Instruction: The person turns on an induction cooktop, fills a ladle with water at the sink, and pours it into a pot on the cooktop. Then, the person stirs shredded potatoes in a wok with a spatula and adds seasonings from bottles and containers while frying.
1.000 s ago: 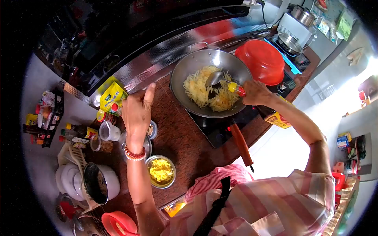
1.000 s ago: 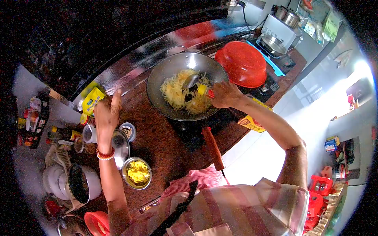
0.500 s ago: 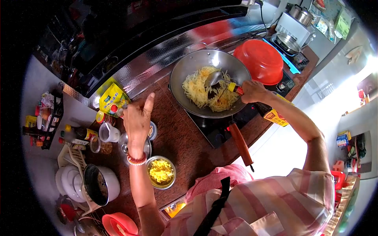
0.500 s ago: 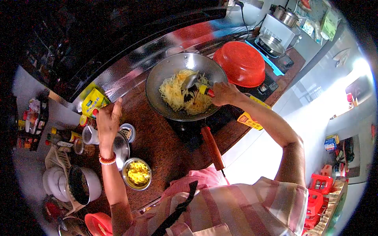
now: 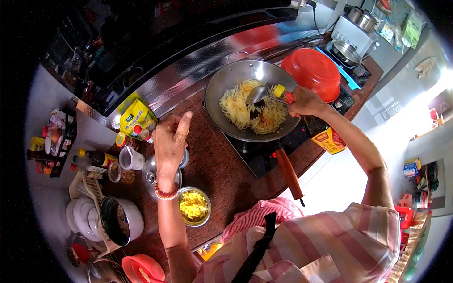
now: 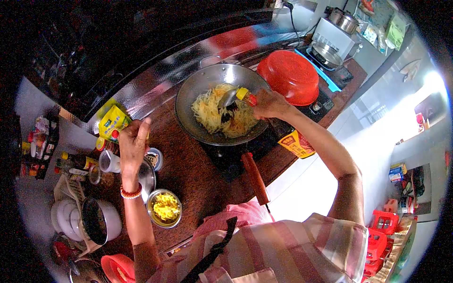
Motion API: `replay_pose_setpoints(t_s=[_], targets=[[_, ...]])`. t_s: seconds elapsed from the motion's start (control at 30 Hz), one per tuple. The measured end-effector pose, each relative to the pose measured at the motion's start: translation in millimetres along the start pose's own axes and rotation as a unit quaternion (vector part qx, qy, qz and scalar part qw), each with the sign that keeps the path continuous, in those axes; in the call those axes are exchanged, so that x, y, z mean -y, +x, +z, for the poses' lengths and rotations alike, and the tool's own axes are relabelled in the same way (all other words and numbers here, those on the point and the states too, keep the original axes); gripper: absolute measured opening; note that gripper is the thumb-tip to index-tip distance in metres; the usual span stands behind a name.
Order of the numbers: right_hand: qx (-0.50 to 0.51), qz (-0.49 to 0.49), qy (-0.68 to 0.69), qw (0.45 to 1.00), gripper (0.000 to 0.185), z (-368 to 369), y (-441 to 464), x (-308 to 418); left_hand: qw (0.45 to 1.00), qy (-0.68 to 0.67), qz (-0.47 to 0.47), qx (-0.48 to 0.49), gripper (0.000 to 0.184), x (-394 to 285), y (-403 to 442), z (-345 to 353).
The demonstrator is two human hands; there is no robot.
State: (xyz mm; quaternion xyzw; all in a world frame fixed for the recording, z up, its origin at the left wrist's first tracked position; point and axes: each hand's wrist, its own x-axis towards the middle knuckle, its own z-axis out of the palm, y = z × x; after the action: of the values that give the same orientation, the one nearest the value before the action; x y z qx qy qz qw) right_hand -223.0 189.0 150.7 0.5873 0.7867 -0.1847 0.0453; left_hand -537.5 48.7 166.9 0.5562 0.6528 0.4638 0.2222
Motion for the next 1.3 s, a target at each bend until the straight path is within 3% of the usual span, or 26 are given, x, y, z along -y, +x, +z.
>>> replay_pose_setpoints(t_s=[0.1,0.3,0.6,1.0,1.1,1.2,1.3], targets=[[0.046,0.016,0.020,0.999,0.034,-7,-5,11,1.000,-0.010,0.003,-0.001,0.041,0,-1,2],[-0.018,-0.031,-0.060,0.998,0.024,9,7,18,0.999,-0.040,0.015,-0.019,0.034,6,-2,4],[0.032,-0.018,-0.060,0.998,0.018,14,34,36,0.998,-0.053,0.032,-0.031,0.022,13,-5,-2],[0.070,-0.020,-0.097,0.993,0.037,17,59,46,0.995,-0.090,0.015,-0.048,0.017,22,-9,-4],[0.023,-0.027,-0.069,0.997,0.016,16,57,50,0.994,-0.097,0.019,-0.048,0.016,25,-9,-4],[0.013,-0.029,-0.081,0.996,0.020,15,65,48,0.993,-0.107,0.021,-0.043,0.017,28,-8,-3],[0.075,0.018,-0.064,0.995,0.038,5,74,53,0.993,-0.116,0.009,-0.037,0.018,27,-9,-3]])
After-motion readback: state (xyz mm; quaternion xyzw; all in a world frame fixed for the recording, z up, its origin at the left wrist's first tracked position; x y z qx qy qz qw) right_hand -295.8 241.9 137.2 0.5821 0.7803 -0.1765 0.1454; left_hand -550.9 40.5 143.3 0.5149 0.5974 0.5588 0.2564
